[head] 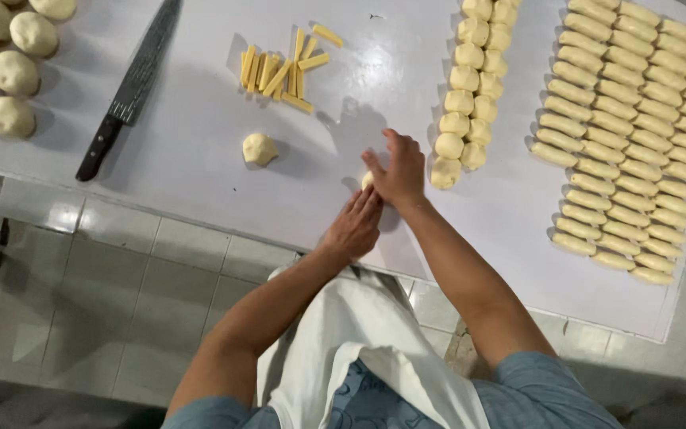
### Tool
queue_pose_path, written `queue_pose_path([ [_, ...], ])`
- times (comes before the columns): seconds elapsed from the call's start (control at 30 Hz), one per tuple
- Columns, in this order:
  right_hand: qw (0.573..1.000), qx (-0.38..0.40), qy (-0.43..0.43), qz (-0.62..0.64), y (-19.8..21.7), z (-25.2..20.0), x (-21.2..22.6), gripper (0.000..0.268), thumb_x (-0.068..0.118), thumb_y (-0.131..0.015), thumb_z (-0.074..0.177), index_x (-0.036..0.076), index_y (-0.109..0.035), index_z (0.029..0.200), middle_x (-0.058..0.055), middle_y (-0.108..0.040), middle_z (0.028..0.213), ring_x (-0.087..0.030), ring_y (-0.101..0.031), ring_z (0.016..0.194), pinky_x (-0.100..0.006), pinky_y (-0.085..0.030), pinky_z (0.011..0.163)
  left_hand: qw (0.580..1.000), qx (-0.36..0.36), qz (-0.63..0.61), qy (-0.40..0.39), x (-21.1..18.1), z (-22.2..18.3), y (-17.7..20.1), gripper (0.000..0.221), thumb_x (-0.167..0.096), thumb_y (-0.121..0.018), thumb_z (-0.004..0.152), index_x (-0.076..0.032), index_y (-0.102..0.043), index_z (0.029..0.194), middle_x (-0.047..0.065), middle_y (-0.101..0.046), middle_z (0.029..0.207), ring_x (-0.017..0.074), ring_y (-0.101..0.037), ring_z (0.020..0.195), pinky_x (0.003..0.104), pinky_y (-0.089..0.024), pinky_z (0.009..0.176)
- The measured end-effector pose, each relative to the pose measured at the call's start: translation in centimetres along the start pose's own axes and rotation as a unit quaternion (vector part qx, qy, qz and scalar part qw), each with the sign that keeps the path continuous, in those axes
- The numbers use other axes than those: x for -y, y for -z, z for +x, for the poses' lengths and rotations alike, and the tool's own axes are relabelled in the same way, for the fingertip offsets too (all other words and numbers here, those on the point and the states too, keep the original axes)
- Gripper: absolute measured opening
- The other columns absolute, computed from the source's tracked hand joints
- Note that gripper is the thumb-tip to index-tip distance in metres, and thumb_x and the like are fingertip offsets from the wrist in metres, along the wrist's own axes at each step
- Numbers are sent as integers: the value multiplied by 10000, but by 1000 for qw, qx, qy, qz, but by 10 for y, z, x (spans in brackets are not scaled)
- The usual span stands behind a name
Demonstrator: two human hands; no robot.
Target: The person wraps small yellow sticks into pieces of dough by hand, rolling the dough over the sticks and placing the finished rolls in rows on a table.
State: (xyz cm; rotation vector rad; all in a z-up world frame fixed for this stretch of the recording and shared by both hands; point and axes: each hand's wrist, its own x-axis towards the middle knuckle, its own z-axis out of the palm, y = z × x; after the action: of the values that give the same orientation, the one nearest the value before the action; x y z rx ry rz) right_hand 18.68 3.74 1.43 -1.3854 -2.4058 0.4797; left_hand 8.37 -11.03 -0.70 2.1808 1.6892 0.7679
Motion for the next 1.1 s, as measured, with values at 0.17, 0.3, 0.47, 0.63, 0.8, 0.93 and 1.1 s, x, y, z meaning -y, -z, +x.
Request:
queue_pose_path([
  [0.17, 987, -23, 117, -105, -33, 35, -2, 715, 604, -575, 995, 120, -463, 1509, -175, -480, 1533, -368, -422, 1443, -563, -297, 1170, 996, 52, 62, 24, 1, 6, -17, 596, -129, -571, 885, 107, -487, 1426, 266, -480, 1508, 405, -418, 1439, 500, -300, 1218],
  [0.3, 993, 80, 46, -68, -36, 71, -15, 814, 664, -548, 943, 132, -390, 1539, -155, -333, 1624, -359, -272, 1516, -571, -180, 1210, 993, 85, -13, 79, 9, 25, -7, 523, -201, -543, 995, 46, -496, 1453, 218, -496, 1487, 390, -428, 1447, 511, -295, 1248],
  [0.47, 989, 81, 90, -81, -19, 90, -5, 741, 578, -615, 935, 138, -429, 1501, -140, -333, 1614, -345, -258, 1514, -583, -164, 1200, 999, 31, -16, 15, 11, 28, 17, 573, -292, -624, 897, 33, -570, 1367, 268, -542, 1455, 436, -450, 1377, 529, -333, 1115],
  [0.63, 983, 47, 172, -50, -9, 34, 4, 380, 319, -641, 1028, 228, -603, 1396, -51, -585, 1325, -247, -515, 1358, -515, -318, 1214, 995, 19, -55, 77, 24, 23, 14, 327, -198, -631, 950, 23, -671, 1188, 206, -625, 1283, 357, -532, 1297, 515, -384, 1180],
  [0.8, 995, -88, 48, -31, -12, -27, -9, 161, 250, -659, 969, 142, -680, 1087, -89, -642, 1112, -308, -590, 1076, -491, -475, 934, 997, 66, 26, 9, 22, 14, -6, 252, -103, -607, 927, 50, -665, 1119, 217, -618, 1218, 373, -537, 1248, 529, -378, 1181],
  [0.93, 992, -9, 127, 20, -1, -107, -6, 325, 112, -583, 900, 22, -667, 1200, -162, -620, 1282, -356, -574, 1228, -448, -474, 1083, 999, -9, 39, -23, 12, -7, -16, 376, -77, -588, 876, 56, -642, 1224, 205, -612, 1286, 385, -513, 1302, 525, -362, 1171],
  [1.1, 991, 37, 127, -24, 14, -140, 12, 380, 78, -590, 900, -27, -650, 1260, -193, -619, 1273, -380, -573, 1216, -464, -457, 1061, 999, -22, -5, -46, 19, -33, 4, 427, -253, -617, 889, 58, -642, 1180, 241, -607, 1242, 411, -523, 1250, 529, -397, 1069],
])
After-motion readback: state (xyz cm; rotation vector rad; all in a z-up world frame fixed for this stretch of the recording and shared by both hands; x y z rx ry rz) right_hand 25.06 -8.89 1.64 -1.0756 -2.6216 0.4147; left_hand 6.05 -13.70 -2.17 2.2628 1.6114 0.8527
